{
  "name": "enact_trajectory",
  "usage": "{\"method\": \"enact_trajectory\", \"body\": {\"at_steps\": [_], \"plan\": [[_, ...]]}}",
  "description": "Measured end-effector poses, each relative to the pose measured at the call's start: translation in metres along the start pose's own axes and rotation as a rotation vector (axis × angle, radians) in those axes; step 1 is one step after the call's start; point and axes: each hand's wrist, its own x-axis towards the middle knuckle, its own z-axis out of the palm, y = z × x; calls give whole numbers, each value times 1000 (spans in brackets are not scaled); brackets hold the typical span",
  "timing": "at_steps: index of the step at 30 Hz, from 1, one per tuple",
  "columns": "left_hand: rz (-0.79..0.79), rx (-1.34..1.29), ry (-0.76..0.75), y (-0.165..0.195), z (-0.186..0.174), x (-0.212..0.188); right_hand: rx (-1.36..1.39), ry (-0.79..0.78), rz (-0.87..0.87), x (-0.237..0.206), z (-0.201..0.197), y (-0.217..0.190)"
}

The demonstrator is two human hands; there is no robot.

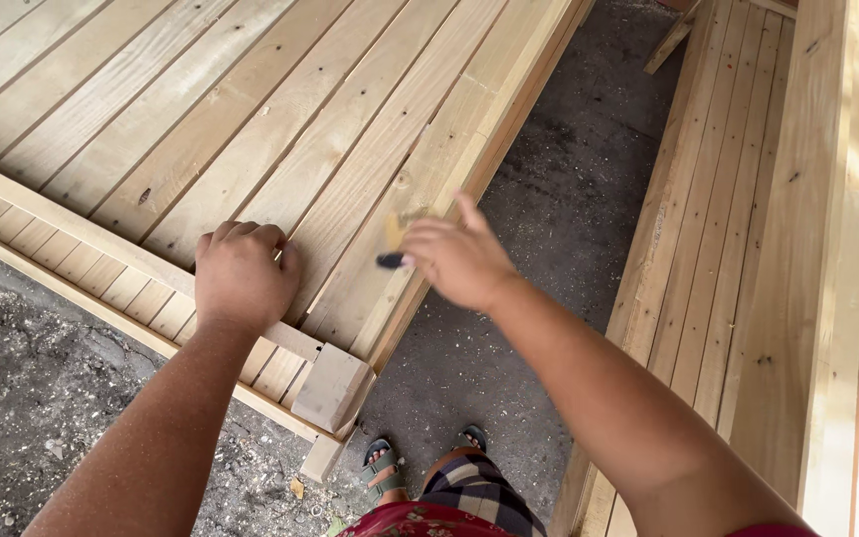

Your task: The person sands the slatted wooden panels and frame edges of a furniture piece using sandpaper, rubbing the surface and edges by hand. They move around the assembly, sanding different boards and rails one after another, and occasionally run a hand over the wood to feel the surface.

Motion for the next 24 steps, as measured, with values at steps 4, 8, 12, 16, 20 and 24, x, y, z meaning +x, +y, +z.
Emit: {"method": "enact_trajectory", "body": {"at_steps": [4, 8, 12, 16, 20, 24], "plan": [[16, 17, 23, 2, 0, -2, 40, 276, 42, -9, 24, -6], [-26, 23, -29, 4, 0, -3, 216, 256, -166, -56, 74, -73], [-7, 28, -13, 4, 0, -1, 95, 438, -175, -36, 88, -38], [-44, 69, -90, 5, -2, 1, 276, 573, 188, -9, 94, 12], [-35, 104, -149, 9, -5, 3, 396, 515, 43, -57, 137, -53], [-55, 111, -206, 14, -7, 5, 402, 532, 8, -64, 158, -82]]}}
